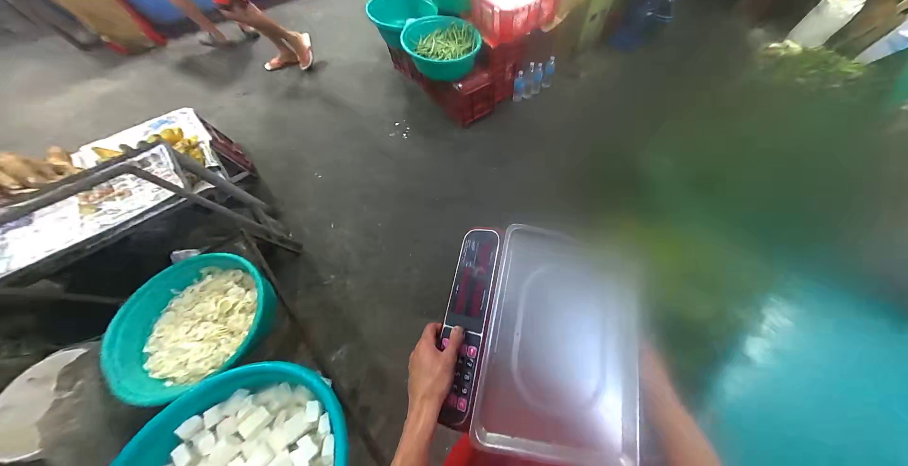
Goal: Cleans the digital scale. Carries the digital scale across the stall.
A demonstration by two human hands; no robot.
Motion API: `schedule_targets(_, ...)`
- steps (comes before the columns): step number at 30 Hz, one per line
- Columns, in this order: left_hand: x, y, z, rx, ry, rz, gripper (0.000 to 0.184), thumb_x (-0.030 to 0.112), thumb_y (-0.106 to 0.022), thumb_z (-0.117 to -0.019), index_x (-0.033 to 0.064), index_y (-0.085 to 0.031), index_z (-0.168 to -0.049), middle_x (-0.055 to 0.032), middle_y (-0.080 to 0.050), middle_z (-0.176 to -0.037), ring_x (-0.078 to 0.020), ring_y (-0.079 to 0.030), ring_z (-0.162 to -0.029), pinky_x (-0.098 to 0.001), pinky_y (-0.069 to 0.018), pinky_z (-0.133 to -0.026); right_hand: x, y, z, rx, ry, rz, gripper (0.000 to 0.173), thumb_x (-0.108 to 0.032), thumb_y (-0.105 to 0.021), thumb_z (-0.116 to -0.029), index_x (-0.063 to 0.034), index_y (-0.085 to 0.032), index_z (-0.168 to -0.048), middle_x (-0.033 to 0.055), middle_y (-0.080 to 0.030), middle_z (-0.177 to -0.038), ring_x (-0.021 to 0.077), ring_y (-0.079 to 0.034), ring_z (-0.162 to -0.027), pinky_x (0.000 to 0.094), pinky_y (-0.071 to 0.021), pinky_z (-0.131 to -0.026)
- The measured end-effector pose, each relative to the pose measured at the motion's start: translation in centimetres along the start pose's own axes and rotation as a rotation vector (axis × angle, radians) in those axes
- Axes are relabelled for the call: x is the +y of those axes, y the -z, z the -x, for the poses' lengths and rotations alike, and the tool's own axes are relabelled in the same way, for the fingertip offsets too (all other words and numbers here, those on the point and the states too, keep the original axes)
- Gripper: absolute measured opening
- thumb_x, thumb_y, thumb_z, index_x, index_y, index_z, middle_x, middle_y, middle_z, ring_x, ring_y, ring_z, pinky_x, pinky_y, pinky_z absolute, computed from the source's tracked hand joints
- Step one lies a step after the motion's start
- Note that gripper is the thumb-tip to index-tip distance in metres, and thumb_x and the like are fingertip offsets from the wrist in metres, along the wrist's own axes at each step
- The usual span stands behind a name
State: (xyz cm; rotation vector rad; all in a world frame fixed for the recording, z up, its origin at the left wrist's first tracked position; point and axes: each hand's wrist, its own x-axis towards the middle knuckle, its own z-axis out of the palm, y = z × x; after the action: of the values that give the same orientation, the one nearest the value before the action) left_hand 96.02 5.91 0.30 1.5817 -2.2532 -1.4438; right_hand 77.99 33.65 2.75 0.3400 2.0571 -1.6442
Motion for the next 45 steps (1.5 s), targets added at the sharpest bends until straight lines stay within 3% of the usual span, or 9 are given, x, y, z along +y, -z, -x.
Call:
schedule_targets(5, 4.7, 2.6, -11.0, 0.043, 0.027, -0.063, 0.039, 0.044, -0.061, -0.0988, 0.0077, -0.069, -0.112, -0.01, -0.071, -0.088, -0.0263, -0.069, -0.084, -0.054, -0.055, -0.079, -4.8, -8.3, -8.8, -0.05, -0.036, -0.034, 0.046, -0.034, -0.033, -0.1123, -0.0062, -0.052, -0.144, 0.0114, -0.068, -0.125, 0.0155, -0.067, -0.109, 0.038, -0.0577, -0.094)
schedule_targets(12, 15.3, 5.4, -25.8, 0.053, -0.061, -0.111, 0.038, 0.04, -0.061, -0.1002, 0.0044, -0.069, -0.11, -0.0133, -0.07, -0.088, -0.029, -0.069, -0.084, -0.0561, -0.054, -0.078, -14.5, -16.6, -20.2, -0.043, -0.031, -0.11, 0.042, -0.029, -0.036, -0.1118, -0.0025, -0.054, -0.138, 0.0123, -0.068, -0.116, 0.0142, -0.068, -0.101, 0.0353, -0.0574, -0.09)
schedule_targets(19, 25.2, 1.6, -41.4, -0.051, -0.185, -0.083, 0.038, 0.037, -0.059, -0.1015, 0.0003, -0.068, -0.109, -0.0137, -0.069, -0.084, -0.0272, -0.068, -0.078, -0.0551, -0.0543, -0.074, -22.0, -20.2, -33.1, 0.072, -0.01, -0.106, 0.045, -0.036, -0.039, -0.1112, -0.0025, -0.056, -0.137, 0.0132, -0.069, -0.117, 0.0165, -0.069, -0.101, 0.0371, -0.0576, -0.091)
schedule_targets(25, 39.4, -3.1, -57.2, -0.259, -0.353, -0.164, 0.04, 0.041, -0.06, -0.0992, 0.003, -0.069, -0.109, -0.0146, -0.07, -0.086, -0.0306, -0.069, -0.081, -0.0593, -0.0538, -0.076, -29.5, -22.5, -42.4, 0.352, -0.009, -0.201, 0.045, -0.034, -0.036, -0.1119, -0.0021, -0.056, -0.136, 0.0145, -0.069, -0.117, 0.0171, -0.068, -0.103, 0.0374, -0.0571, -0.092)
schedule_targets(32, 58.2, -12.8, -69.0, -0.56, -0.522, -0.365, 0.045, 0.048, -0.06, -0.0974, 0.0062, -0.071, -0.111, -0.0143, -0.072, -0.093, -0.0317, -0.07, -0.089, -0.0597, -0.0544, -0.082, -34.9, -22.3, -50.9, 0.697, -0.084, -0.445, 0.048, -0.034, -0.032, -0.1122, -0.0031, -0.052, -0.144, 0.0157, -0.065, -0.129, 0.0191, -0.065, -0.114, 0.0405, -0.0553, -0.098)
schedule_targets(35, 63.8, -18.8, -72.9, -0.629, -0.56, -0.424, 0.045, 0.048, -0.06, -0.0971, 0.0062, -0.071, -0.111, -0.014, -0.072, -0.093, -0.0311, -0.07, -0.089, -0.0587, -0.0547, -0.082, -36.2, -20.8, -56.6, 0.776, -0.099, -0.462, 0.046, -0.032, -0.031, -0.112, -0.0031, -0.054, -0.139, 0.0139, -0.067, -0.121, 0.0162, -0.067, -0.107, 0.0374, -0.0572, -0.093)
schedule_targets(39, 72.6, -26.5, -76.7, -0.61, -0.584, -0.468, 0.043, 0.047, -0.06, -0.0967, 0.0068, -0.07, -0.109, -0.0124, -0.071, -0.09, -0.029, -0.07, -0.086, -0.0571, -0.0549, -0.08, -39.8, -16.8, -66.7, 0.778, -0.1, -0.495, 0.046, -0.031, -0.03, -0.1124, -0.0025, -0.054, -0.139, 0.0135, -0.067, -0.123, 0.0146, -0.066, -0.109, 0.0353, -0.0565, -0.095)
schedule_targets(43, 82.1, -33.3, -79.7, -0.571, -0.609, -0.472, 0.042, 0.046, -0.061, -0.097, 0.0058, -0.071, -0.107, -0.0126, -0.071, -0.088, -0.0286, -0.07, -0.084, -0.057, -0.055, -0.079, -46.2, -11.3, -76.3, 0.748, -0.128, -0.504, 0.045, -0.027, -0.033, -0.1124, -0.0005, -0.049, -0.145, 0.0175, -0.062, -0.135, 0.0181, -0.062, -0.12, 0.0378, -0.0512, -0.104)
schedule_targets(45, 86.3, -36.6, -81.4, -0.556, -0.629, -0.459, 0.041, 0.045, -0.061, -0.097, 0.0062, -0.071, -0.106, -0.0115, -0.071, -0.086, -0.027, -0.069, -0.082, -0.0559, -0.055, -0.078, -48.9, -8.8, -80.9, 0.744, -0.113, -0.506, 0.044, -0.028, -0.035, -0.1121, -0.0009, -0.052, -0.143, 0.0175, -0.062, -0.134, 0.0193, -0.063, -0.119, 0.0393, -0.0517, -0.104)
